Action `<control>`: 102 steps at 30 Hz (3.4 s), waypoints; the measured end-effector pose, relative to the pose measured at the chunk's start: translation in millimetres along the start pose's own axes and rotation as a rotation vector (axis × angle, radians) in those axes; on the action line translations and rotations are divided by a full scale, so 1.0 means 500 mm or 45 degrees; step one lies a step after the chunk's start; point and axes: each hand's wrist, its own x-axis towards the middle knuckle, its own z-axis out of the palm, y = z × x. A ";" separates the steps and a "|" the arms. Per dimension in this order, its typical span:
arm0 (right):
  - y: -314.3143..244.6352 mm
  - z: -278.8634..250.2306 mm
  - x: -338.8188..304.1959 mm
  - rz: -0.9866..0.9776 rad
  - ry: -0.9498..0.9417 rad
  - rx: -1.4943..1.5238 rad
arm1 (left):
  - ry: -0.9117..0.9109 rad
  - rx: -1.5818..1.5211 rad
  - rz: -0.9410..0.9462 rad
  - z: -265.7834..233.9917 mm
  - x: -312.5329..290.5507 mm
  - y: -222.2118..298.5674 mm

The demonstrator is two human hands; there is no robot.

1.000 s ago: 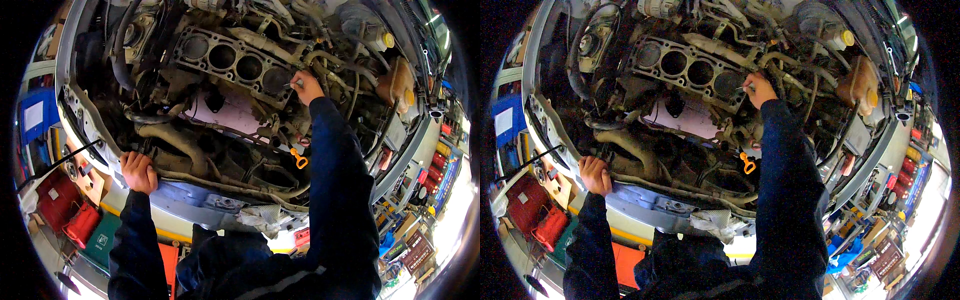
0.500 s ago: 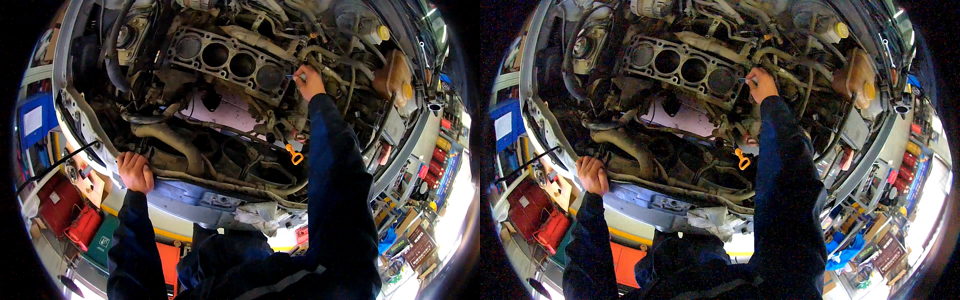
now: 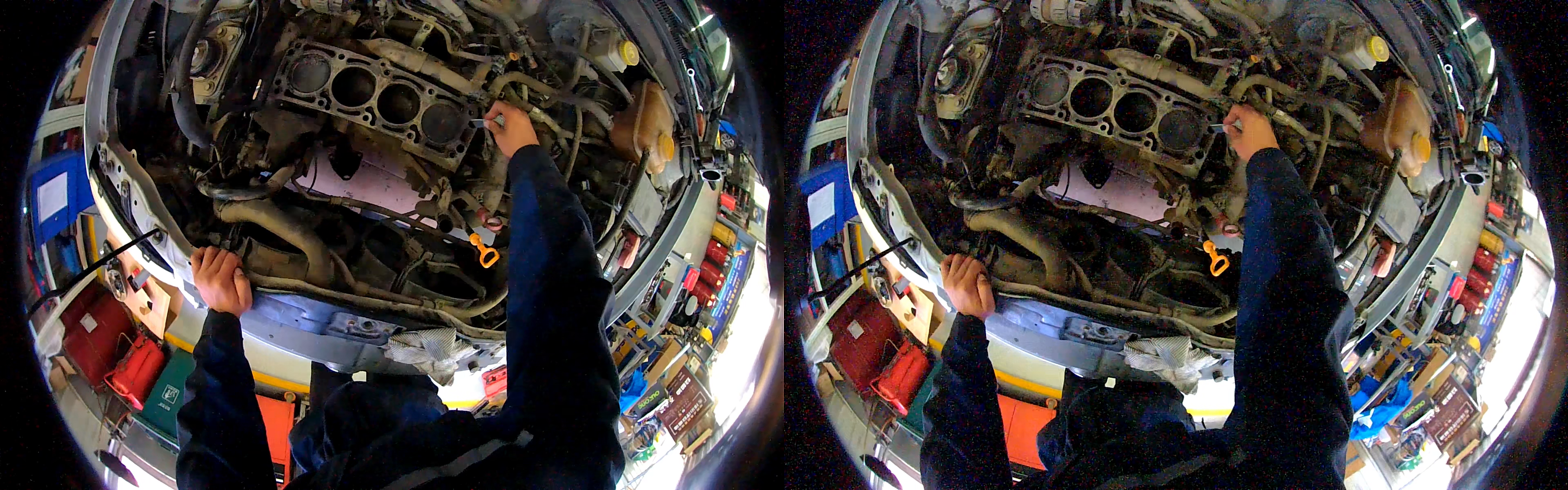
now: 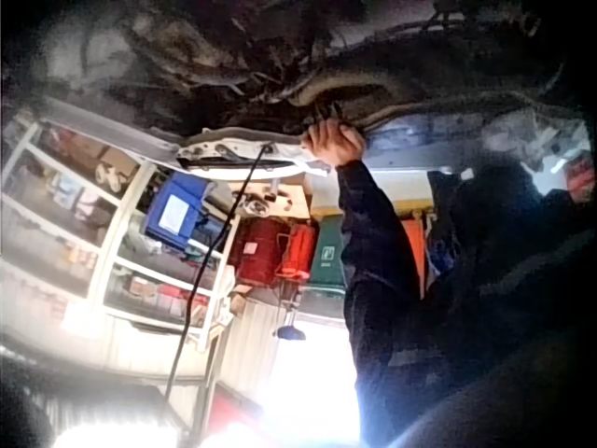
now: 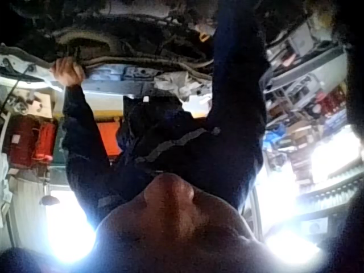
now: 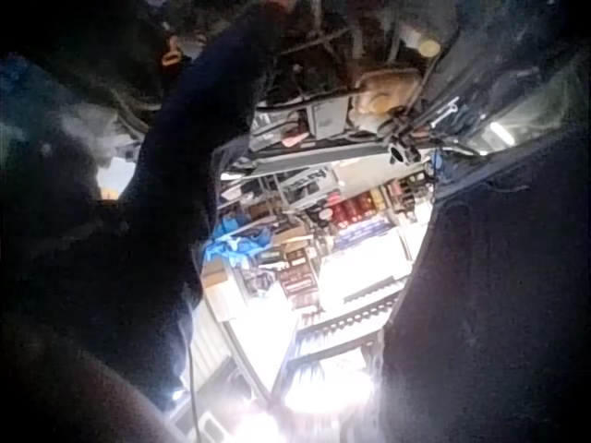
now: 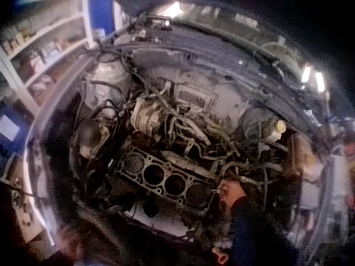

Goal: The person cleans the exposed engine block surface using a small metal tool and a cloth. They scrape and wipe the cylinder head area, then handle a small metal part before continuing to clean the engine block with the tool and cloth.

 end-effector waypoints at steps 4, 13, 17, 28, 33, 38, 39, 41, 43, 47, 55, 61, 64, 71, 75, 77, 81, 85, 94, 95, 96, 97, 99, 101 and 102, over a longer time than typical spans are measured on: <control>0.028 0.008 -0.019 -0.056 -0.042 0.063 | 0.019 0.004 0.015 0.002 0.004 -0.001; -0.001 0.019 -0.027 -0.043 -0.043 0.008 | 0.041 0.009 0.015 0.002 0.005 0.007; 0.003 0.029 -0.038 -0.049 -0.077 -0.029 | 0.057 0.037 0.034 0.000 0.008 0.008; -0.013 0.067 -0.082 0.106 0.020 0.100 | 0.058 0.015 0.020 0.002 0.002 0.005; -0.027 0.066 -0.094 0.171 0.004 0.139 | 0.048 0.018 -0.006 0.000 -0.001 0.003; -0.086 0.088 -0.099 0.268 0.040 0.143 | 0.050 0.018 0.014 0.000 0.002 0.004; -0.107 0.073 -0.097 0.331 -0.065 0.133 | 0.041 0.015 -0.002 0.001 -0.002 0.004; -0.087 0.075 -0.094 0.373 0.007 0.166 | 0.027 0.007 -0.030 0.002 -0.004 0.004; -0.074 0.092 -0.087 0.406 0.048 0.212 | 0.014 0.003 -0.018 -0.001 -0.003 0.001; -0.079 0.110 -0.083 0.201 0.047 0.185 | 0.059 0.011 -0.006 0.003 0.000 0.002; -0.090 0.099 -0.081 0.243 0.135 0.119 | 0.013 0.015 -0.027 -0.002 -0.010 0.000; -0.076 0.087 -0.091 0.107 0.127 0.077 | 0.027 0.009 -0.031 0.001 -0.011 0.002; -0.067 0.094 -0.096 0.091 -0.001 0.081 | 0.030 0.009 -0.022 0.001 -0.003 -0.002; -0.063 0.066 -0.104 0.082 -0.084 0.087 | 0.007 0.014 -0.017 -0.002 -0.005 -0.002; -0.051 0.074 -0.114 0.103 -0.065 0.011 | 0.024 0.009 -0.003 0.001 -0.009 -0.004; -0.042 0.078 -0.124 0.107 -0.072 0.000 | 0.042 0.015 0.008 -0.001 -0.005 -0.001; -0.036 0.084 -0.139 0.091 -0.054 0.059 | 0.022 -0.006 -0.009 0.003 -0.010 -0.003; -0.045 0.092 -0.124 0.182 -0.034 0.097 | 0.008 -0.001 -0.019 0.002 -0.004 0.000; -0.042 0.100 -0.125 0.180 -0.029 0.085 | 0.044 0.004 0.004 0.000 0.003 0.006; -0.044 0.103 -0.130 0.184 -0.059 0.059 | 0.040 0.000 -0.003 -0.001 0.003 0.007; -0.046 0.104 -0.133 0.189 -0.089 0.033 | 0.040 0.004 -0.002 -0.002 0.002 0.007; -0.043 0.107 -0.133 0.151 -0.056 0.020 | 0.039 0.007 -0.001 -0.003 0.001 0.007; -0.033 0.108 -0.135 0.076 0.012 -0.007 | 0.040 0.005 0.001 -0.002 0.002 0.009; -0.037 0.110 -0.140 0.159 0.004 0.093 | 0.040 -0.001 0.000 -0.001 0.004 0.010; -0.046 0.110 -0.143 0.199 -0.001 0.144 | 0.037 0.006 0.000 -0.002 0.002 0.008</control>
